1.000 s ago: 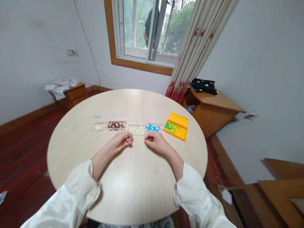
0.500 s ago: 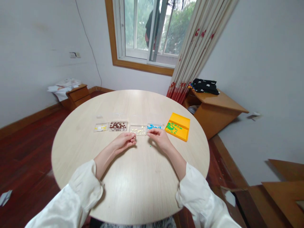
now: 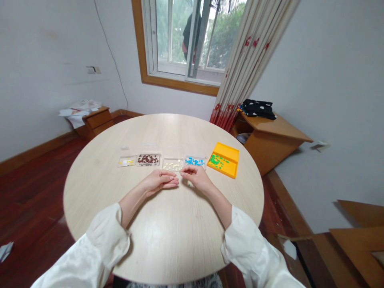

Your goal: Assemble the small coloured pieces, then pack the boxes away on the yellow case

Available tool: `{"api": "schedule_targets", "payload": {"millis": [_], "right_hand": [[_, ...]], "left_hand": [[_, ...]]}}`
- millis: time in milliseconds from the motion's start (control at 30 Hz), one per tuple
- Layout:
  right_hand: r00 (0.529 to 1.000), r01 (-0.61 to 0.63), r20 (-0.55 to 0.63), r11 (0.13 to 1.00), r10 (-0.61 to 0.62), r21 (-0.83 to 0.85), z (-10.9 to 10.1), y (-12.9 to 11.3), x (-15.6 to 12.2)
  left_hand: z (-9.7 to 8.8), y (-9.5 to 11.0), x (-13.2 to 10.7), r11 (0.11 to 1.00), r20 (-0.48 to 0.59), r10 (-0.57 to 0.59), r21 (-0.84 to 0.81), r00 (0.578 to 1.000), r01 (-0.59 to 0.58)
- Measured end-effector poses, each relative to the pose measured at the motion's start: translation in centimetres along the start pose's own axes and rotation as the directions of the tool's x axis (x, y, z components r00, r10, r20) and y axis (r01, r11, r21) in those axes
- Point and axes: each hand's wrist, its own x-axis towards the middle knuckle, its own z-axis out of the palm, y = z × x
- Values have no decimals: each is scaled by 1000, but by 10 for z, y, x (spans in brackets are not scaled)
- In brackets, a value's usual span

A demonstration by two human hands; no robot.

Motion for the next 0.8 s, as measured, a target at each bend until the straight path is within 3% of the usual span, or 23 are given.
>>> {"api": "schedule_targets", "payload": {"millis": [500, 800], "right_hand": [[998, 28, 58, 992, -21, -123, 3, 6, 1], [992, 89, 95, 989, -78, -116, 2, 8, 2]], "left_hand": [[5, 4, 0, 998, 8, -57, 18, 998, 57], [1, -1, 1, 996, 81, -77, 45, 994, 73]]}}
